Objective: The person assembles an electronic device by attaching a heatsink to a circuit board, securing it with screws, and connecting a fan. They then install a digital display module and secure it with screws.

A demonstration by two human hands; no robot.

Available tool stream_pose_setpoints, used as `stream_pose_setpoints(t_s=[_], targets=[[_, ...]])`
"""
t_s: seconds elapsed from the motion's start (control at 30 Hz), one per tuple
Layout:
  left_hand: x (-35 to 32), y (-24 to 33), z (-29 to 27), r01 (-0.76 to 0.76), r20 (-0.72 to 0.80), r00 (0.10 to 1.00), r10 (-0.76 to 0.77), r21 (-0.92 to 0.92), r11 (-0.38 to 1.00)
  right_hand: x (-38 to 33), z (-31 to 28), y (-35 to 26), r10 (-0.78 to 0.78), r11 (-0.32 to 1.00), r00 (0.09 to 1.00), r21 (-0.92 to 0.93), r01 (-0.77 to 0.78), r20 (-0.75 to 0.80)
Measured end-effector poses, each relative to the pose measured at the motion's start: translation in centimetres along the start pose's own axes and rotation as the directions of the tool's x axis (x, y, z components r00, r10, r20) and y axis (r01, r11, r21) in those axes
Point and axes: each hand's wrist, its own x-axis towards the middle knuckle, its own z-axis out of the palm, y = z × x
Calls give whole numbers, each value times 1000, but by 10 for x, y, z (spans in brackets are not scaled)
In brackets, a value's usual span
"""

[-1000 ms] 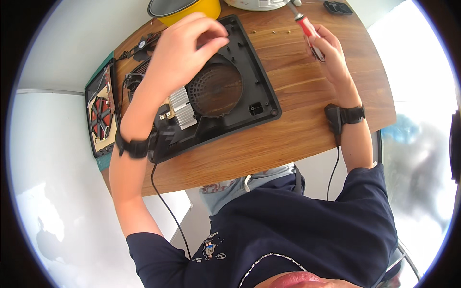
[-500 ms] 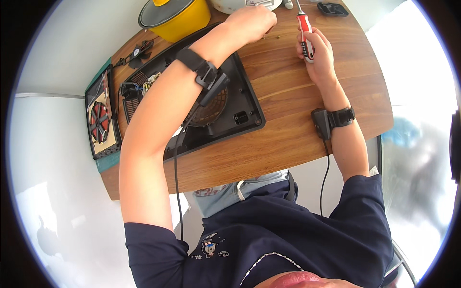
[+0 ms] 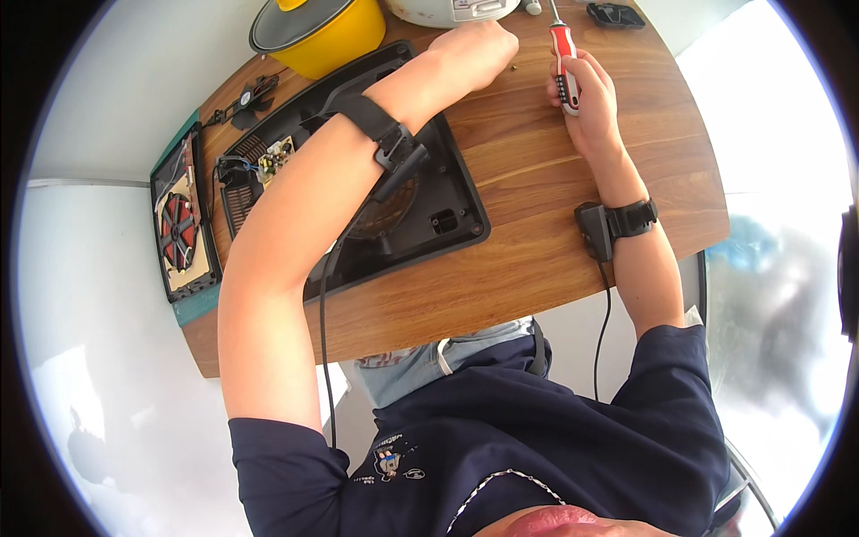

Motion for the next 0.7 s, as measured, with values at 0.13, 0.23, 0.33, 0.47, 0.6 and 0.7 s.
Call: stream_pose_setpoints(t_s=[0.13, 0.23, 0.33, 0.47, 0.6, 0.7], targets=[[-4, -1, -7, 9, 26, 1000, -8, -37, 999, 3, -2, 2, 2, 999, 1000, 37, -2, 22], [-25, 1, -41, -20, -100, 995, 4, -165, 986, 2, -1, 2, -1, 999, 1000, 40, 0, 20], [-53, -2, -92, -171, -424, 905, -30, -428, 888, 3, -4, 0, -2, 999, 999, 50, 1, 39], [-143, -2, -175, -57, -357, 875, -327, -747, 663, 0, -14, -8, -65, 985, 998, -159, 64, -1], [-219, -34, -183, -98, -410, 761, -503, -839, 535, -6, -17, -29, -236, 941, 969, -231, 246, 71], [-282, -46, -189, -167, -400, 705, -585, -896, 412, -13, 35, -39, -256, 903, 943, -297, 312, 212]])
